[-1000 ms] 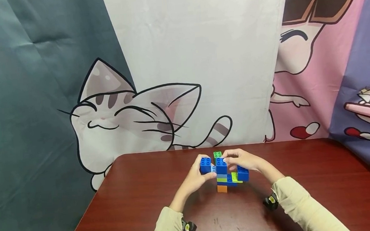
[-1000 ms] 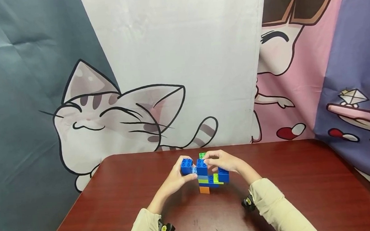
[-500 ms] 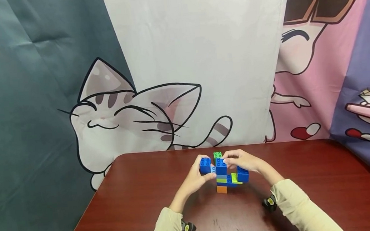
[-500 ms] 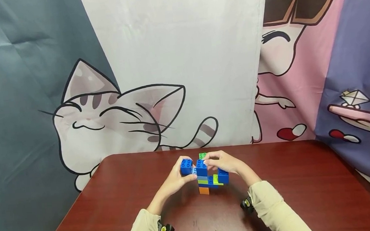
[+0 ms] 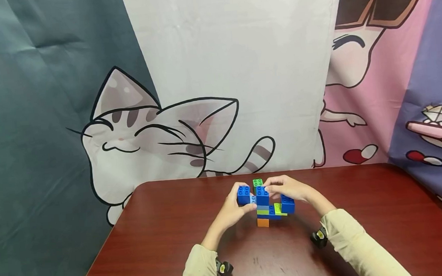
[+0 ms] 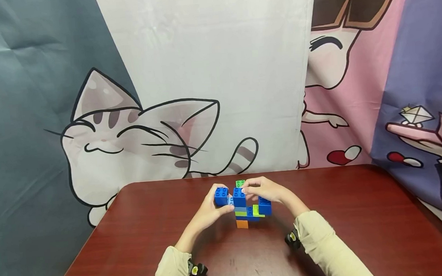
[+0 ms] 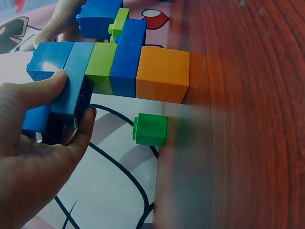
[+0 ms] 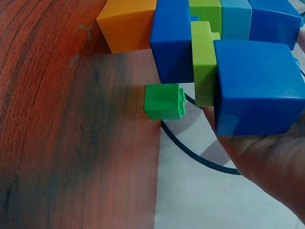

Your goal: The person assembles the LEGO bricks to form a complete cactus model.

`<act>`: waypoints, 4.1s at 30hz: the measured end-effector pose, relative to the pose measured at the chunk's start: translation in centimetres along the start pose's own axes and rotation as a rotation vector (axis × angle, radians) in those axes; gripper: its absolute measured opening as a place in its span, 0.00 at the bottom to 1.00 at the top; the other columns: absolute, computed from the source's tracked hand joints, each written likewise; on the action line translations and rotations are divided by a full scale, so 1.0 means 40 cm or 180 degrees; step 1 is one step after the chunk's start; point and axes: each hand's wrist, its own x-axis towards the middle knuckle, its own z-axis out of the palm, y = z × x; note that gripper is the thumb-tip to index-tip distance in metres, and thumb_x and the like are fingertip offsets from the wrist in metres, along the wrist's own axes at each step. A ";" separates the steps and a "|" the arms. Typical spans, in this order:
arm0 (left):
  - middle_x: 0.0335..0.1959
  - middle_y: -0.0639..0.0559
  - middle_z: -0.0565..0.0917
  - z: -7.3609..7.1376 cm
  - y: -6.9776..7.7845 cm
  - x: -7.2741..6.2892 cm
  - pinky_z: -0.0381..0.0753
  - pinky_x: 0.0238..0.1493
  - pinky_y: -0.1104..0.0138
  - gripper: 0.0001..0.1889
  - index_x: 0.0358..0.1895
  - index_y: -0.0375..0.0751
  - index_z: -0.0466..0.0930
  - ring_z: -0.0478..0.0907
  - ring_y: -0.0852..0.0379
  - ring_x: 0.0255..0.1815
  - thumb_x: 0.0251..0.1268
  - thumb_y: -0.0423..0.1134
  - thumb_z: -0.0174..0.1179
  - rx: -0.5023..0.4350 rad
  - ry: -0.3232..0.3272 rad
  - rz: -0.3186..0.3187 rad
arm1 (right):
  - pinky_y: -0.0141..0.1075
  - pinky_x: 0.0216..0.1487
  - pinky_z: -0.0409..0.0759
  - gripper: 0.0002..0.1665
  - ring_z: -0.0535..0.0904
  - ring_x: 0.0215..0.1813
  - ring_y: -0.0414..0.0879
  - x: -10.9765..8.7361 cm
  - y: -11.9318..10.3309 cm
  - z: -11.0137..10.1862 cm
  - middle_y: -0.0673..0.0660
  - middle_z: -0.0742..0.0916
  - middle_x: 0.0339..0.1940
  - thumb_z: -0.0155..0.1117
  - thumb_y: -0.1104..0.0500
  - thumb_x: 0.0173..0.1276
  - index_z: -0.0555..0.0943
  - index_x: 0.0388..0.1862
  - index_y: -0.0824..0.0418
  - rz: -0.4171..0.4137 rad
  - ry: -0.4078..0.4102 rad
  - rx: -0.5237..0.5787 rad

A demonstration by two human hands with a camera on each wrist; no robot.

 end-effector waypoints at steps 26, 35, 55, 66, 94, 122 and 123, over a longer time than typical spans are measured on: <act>0.50 0.41 0.79 -0.002 -0.002 -0.002 0.81 0.56 0.50 0.25 0.59 0.44 0.64 0.78 0.49 0.51 0.62 0.35 0.66 0.0116 -0.0016 0.0057 | 0.43 0.53 0.84 0.28 0.86 0.48 0.47 -0.007 0.026 0.010 0.58 0.87 0.51 0.53 0.42 0.74 0.77 0.59 0.61 -0.0123 0.0052 0.0221; 0.50 0.42 0.79 -0.006 0.005 -0.003 0.81 0.56 0.50 0.25 0.59 0.45 0.64 0.78 0.48 0.51 0.62 0.35 0.66 0.0110 0.0017 0.0022 | 0.47 0.58 0.82 0.26 0.85 0.51 0.52 0.000 0.024 0.003 0.66 0.83 0.57 0.55 0.48 0.74 0.75 0.61 0.66 -0.0163 0.0071 0.0446; 0.50 0.41 0.80 -0.001 0.001 -0.006 0.81 0.56 0.49 0.25 0.58 0.43 0.65 0.78 0.48 0.51 0.60 0.34 0.66 0.0172 0.0030 0.0125 | 0.47 0.60 0.80 0.34 0.84 0.52 0.49 0.048 0.099 -0.003 0.71 0.80 0.61 0.55 0.43 0.73 0.72 0.64 0.67 0.0177 0.0881 0.0702; 0.50 0.43 0.79 0.008 -0.004 -0.009 0.83 0.53 0.52 0.26 0.59 0.45 0.65 0.78 0.50 0.51 0.60 0.32 0.66 0.0075 0.0036 0.0026 | 0.51 0.58 0.80 0.28 0.82 0.56 0.56 0.070 0.118 0.042 0.71 0.78 0.63 0.56 0.50 0.74 0.72 0.64 0.68 0.0201 0.1088 0.0542; 0.50 0.45 0.80 0.008 -0.009 -0.009 0.83 0.53 0.55 0.27 0.60 0.47 0.65 0.78 0.53 0.50 0.60 0.33 0.66 0.0075 0.0031 -0.0033 | 0.62 0.64 0.71 0.40 0.66 0.69 0.72 0.128 0.179 0.066 0.73 0.63 0.75 0.58 0.53 0.70 0.57 0.76 0.65 -0.0442 0.0610 -0.0083; 0.49 0.43 0.80 0.002 0.008 -0.003 0.83 0.52 0.56 0.26 0.59 0.45 0.66 0.78 0.52 0.48 0.60 0.34 0.67 0.0037 0.0019 0.0012 | 0.42 0.50 0.80 0.25 0.78 0.51 0.56 0.099 0.122 0.054 0.74 0.79 0.57 0.54 0.63 0.72 0.69 0.65 0.73 -0.0480 0.0589 -0.0157; 0.49 0.42 0.80 0.001 0.008 -0.003 0.83 0.52 0.56 0.26 0.59 0.45 0.66 0.79 0.52 0.47 0.60 0.34 0.67 0.0034 0.0021 0.0014 | 0.46 0.53 0.80 0.24 0.78 0.53 0.60 0.092 0.109 0.056 0.75 0.79 0.57 0.53 0.65 0.72 0.69 0.64 0.74 -0.0534 0.0640 -0.0216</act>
